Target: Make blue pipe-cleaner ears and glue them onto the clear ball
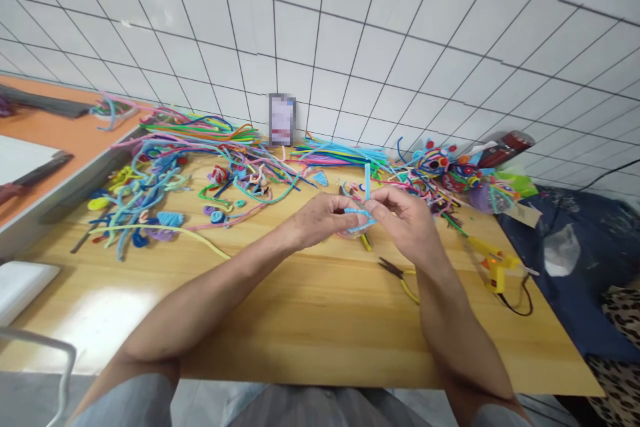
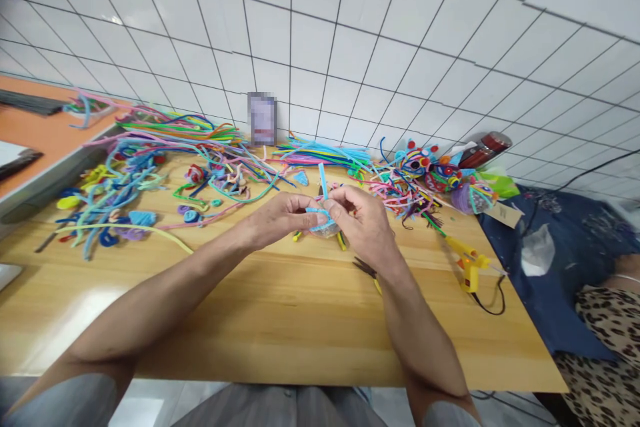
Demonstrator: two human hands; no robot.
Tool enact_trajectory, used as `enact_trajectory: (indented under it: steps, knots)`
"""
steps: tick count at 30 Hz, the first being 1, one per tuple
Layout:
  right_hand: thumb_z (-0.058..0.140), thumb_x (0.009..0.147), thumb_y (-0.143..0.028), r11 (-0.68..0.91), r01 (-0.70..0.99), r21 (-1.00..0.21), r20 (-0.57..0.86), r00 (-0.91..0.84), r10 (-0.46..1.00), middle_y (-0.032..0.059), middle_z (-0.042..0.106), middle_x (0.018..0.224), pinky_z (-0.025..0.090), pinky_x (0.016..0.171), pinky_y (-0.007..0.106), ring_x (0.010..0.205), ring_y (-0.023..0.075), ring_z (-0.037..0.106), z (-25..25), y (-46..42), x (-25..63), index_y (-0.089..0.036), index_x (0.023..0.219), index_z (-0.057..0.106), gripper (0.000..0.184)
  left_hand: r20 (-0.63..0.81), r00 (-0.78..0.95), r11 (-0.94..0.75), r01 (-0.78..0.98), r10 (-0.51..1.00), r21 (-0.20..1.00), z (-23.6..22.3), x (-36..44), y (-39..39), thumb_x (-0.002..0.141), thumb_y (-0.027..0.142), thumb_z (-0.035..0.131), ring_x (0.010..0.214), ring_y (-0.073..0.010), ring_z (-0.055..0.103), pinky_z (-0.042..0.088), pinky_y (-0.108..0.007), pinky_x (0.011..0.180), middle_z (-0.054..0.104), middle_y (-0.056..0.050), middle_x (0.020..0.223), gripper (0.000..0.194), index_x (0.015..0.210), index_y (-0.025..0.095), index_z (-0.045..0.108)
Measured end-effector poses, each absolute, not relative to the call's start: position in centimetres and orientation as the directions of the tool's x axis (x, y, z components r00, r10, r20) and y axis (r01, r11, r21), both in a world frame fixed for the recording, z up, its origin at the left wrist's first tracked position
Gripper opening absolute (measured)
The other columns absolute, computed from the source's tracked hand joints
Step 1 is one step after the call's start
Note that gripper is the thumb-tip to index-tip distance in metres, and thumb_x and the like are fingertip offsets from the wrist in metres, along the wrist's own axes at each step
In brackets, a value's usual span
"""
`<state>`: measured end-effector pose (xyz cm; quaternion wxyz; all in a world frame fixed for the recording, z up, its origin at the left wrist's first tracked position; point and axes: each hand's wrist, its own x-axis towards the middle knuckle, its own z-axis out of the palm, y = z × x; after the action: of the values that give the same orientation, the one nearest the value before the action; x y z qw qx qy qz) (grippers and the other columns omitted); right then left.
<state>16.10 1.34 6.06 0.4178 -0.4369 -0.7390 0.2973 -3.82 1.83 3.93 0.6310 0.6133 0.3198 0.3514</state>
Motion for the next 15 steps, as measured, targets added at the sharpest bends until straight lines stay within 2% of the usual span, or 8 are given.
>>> enact_trajectory:
  steps: [9,12,15]
  knots:
    - [0.071,0.091,-0.029,0.515,0.377,-0.770,0.439,-0.274,0.856,-0.0030,0.067,0.072,0.049,0.065,0.028,0.066,0.0141,0.061,6.0,1.4,16.0,-0.023,0.083,0.070,0.010,0.010,0.545,-0.016,0.005,0.838,1.000,3.8,-3.6,1.9,0.083,0.052,0.074,0.058,-0.0098,0.048,0.041,-0.023,0.056,0.056,0.002,0.064,0.036,0.079,0.016,0.072]
    - [0.072,0.091,-0.027,0.579,0.438,-0.688,0.515,-0.267,0.814,-0.0037,0.065,0.068,0.047,0.061,0.028,0.061,0.0130,0.059,6.2,1.1,15.9,-0.023,0.075,0.065,0.017,0.025,0.525,-0.012,-0.028,0.851,1.000,3.4,-3.5,2.0,0.082,0.050,0.075,0.057,-0.0095,0.047,0.041,-0.023,0.055,0.055,0.003,0.063,0.034,0.080,0.015,0.074]
    - [0.071,0.092,-0.022,0.643,0.536,-0.547,0.618,-0.259,0.742,-0.0027,0.069,0.071,0.049,0.063,0.029,0.063,0.0142,0.062,6.0,0.9,15.8,-0.023,0.080,0.068,0.012,0.051,0.480,-0.017,-0.074,0.876,0.997,3.0,-3.3,2.0,0.083,0.046,0.076,0.056,-0.0090,0.047,0.039,-0.022,0.054,0.057,0.002,0.062,0.032,0.076,0.015,0.072]
